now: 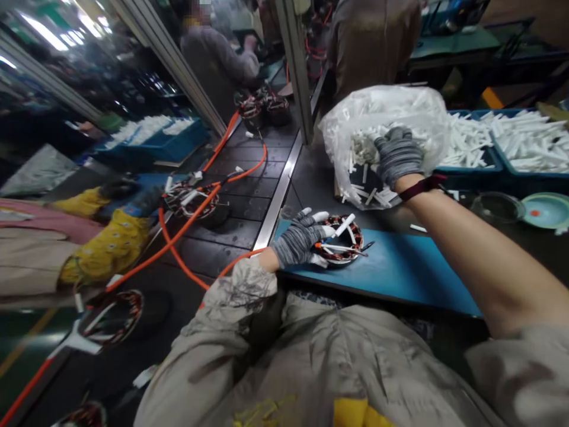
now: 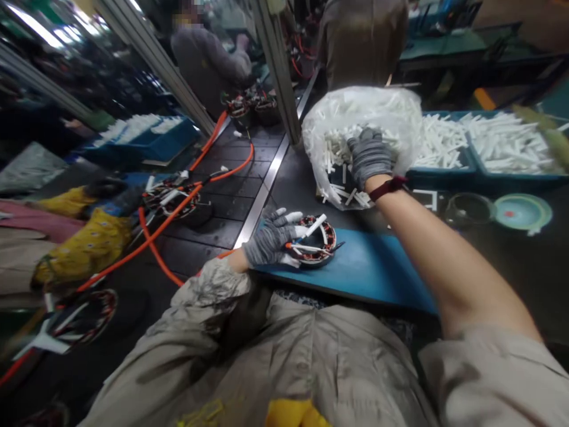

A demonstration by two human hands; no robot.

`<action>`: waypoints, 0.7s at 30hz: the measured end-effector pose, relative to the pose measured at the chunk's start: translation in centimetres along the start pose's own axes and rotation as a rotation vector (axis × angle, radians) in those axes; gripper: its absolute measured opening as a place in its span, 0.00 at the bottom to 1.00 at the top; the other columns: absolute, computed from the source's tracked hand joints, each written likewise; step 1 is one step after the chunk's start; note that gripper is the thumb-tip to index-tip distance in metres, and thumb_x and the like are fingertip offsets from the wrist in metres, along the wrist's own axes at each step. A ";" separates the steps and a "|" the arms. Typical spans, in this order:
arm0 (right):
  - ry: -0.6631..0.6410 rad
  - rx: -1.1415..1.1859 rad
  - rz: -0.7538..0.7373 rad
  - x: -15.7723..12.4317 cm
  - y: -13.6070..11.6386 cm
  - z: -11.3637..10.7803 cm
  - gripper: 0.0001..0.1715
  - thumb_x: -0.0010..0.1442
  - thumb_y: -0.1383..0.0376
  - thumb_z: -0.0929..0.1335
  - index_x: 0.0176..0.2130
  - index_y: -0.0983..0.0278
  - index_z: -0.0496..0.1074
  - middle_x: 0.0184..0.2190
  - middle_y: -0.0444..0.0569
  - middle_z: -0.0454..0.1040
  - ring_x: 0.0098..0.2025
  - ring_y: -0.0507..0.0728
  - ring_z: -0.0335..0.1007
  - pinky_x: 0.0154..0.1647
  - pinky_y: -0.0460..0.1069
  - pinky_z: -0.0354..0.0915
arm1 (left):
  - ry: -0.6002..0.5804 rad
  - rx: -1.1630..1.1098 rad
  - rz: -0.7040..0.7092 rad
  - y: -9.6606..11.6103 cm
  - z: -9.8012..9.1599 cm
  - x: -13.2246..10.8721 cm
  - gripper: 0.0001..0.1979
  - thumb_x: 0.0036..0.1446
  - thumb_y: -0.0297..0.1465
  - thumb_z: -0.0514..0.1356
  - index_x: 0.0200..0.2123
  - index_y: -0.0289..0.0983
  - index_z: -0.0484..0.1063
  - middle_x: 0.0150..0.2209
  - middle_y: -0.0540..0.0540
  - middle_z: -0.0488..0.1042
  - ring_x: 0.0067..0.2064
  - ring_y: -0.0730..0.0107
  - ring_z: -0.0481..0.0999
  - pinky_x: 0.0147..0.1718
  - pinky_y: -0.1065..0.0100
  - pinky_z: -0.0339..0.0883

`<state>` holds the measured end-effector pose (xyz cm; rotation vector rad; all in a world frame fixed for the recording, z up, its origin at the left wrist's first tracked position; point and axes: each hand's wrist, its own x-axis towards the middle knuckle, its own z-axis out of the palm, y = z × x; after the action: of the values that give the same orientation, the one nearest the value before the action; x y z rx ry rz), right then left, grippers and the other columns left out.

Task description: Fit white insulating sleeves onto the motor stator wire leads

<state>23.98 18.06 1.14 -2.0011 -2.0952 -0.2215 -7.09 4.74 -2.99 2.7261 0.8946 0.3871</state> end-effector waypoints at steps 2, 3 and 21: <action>-0.002 0.020 -0.036 -1.3 0.5 0.2 0.29 0.71 0.67 0.62 0.66 0.73 0.74 0.69 0.70 0.66 0.69 0.78 0.62 0.62 0.66 0.64 | 0.023 -0.017 0.016 0.1 1.2 -0.3 0.28 0.50 0.52 0.78 0.48 0.41 0.83 0.57 0.38 0.83 0.69 0.42 0.73 0.78 0.34 0.43; -0.007 0.038 -0.049 -1.9 0.7 0.3 0.28 0.70 0.67 0.63 0.64 0.74 0.75 0.67 0.70 0.68 0.67 0.76 0.65 0.62 0.65 0.65 | 0.038 -0.023 0.012 0.5 1.8 -0.3 0.24 0.53 0.52 0.76 0.46 0.42 0.83 0.52 0.41 0.85 0.68 0.43 0.75 0.78 0.32 0.39; -0.030 0.457 -0.060 -15.5 4.3 5.7 0.25 0.69 0.50 0.69 0.55 0.61 0.81 0.50 0.58 0.84 0.52 0.70 0.80 0.58 0.64 0.74 | 0.143 -0.118 -0.101 3.2 2.8 -4.7 0.22 0.78 0.39 0.55 0.69 0.42 0.73 0.70 0.44 0.73 0.69 0.63 0.76 0.69 0.61 0.72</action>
<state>28.47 4.91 -8.75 -1.6797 -1.9976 0.2592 -8.13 -1.02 -5.47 2.5604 1.0078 0.6005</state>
